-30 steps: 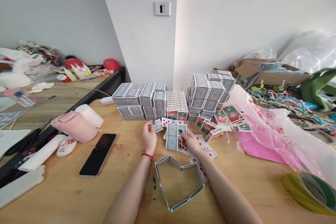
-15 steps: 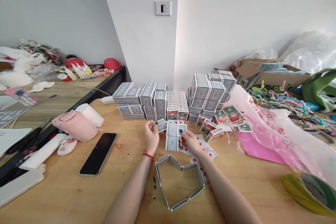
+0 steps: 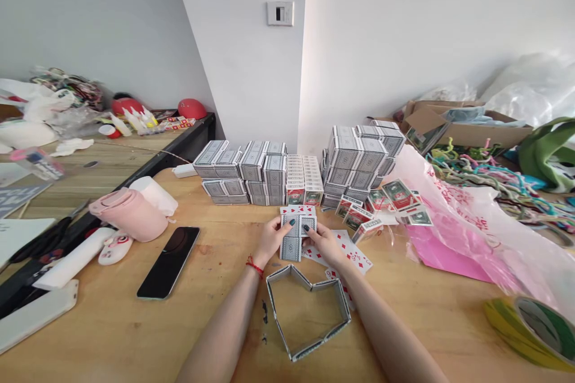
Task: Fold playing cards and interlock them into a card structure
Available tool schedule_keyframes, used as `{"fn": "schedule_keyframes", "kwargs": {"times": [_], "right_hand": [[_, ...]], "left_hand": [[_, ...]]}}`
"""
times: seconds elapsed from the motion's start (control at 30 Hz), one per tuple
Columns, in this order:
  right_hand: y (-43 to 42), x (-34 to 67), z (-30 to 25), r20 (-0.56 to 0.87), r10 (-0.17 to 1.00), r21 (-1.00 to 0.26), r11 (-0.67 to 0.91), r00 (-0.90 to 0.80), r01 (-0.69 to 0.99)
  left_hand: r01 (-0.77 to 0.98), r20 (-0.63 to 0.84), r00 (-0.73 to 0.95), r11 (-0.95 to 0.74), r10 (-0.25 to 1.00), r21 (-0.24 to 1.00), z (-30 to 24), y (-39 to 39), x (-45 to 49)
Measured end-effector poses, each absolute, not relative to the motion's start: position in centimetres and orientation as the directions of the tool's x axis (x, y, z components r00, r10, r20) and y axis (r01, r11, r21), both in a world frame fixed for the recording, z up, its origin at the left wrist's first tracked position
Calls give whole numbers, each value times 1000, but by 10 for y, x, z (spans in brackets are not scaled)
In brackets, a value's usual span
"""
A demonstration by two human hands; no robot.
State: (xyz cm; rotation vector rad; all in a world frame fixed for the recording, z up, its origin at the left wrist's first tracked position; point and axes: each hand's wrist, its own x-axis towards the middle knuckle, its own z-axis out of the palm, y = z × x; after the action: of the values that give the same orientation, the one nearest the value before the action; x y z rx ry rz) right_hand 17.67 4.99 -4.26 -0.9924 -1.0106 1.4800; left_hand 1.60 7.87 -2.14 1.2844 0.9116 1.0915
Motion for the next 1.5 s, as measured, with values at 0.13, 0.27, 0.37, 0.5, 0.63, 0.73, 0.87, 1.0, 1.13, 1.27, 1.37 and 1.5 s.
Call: {"fn": "schedule_keyframes", "kwargs": {"times": [0.13, 0.27, 0.37, 0.5, 0.63, 0.73, 0.87, 1.0, 1.13, 1.27, 1.37, 1.5], "right_hand": [[48, 178, -38, -55, 991, -953, -88, -121, -290], [50, 181, -38, -52, 999, -937, -54, -15, -345], [52, 183, -40, -43, 995, -929, -5, 94, -369], [52, 184, -43, -27, 995, -928, 9, 92, -373], [51, 182, -41, -19, 999, -903, 0, 40, -429], [51, 181, -38, -21, 997, -878, 19, 78, -478], [52, 181, -37, -58, 995, -880, -14, 79, -475], [52, 183, -40, -79, 996, -913, -57, 38, -404], [53, 184, -41, -77, 996, -924, -60, 31, -377], [53, 183, -41, -77, 996, -934, -58, 42, -352], [53, 183, -40, -70, 996, -940, -48, 53, -337], [52, 183, -39, -57, 997, -939, -38, 47, -341]], "left_hand": [[-34, -13, 198, 20, 980, 999, -28, 80, 18], [-92, -9, 33, 12, 999, 996, -34, 87, 17], [-211, -9, -162, -26, 987, 977, -33, 92, 16], [-246, -37, -219, -18, 975, 969, -32, 95, 14], [-48, 49, -168, -58, 985, 997, -33, 92, 13], [38, 93, -173, -87, 981, 995, -33, 91, 12], [-110, 18, -221, -43, 975, 993, -34, 95, 12], [-283, -62, -223, -4, 973, 959, -34, 98, 13], [-250, -29, -241, -33, 970, 968, -34, 97, 13], [-92, 48, -208, -69, 977, 993, -35, 95, 12], [-57, 71, -222, -85, 972, 995, -37, 97, 11], [-174, 13, -288, -66, 958, 982, -40, 101, 10]]}}
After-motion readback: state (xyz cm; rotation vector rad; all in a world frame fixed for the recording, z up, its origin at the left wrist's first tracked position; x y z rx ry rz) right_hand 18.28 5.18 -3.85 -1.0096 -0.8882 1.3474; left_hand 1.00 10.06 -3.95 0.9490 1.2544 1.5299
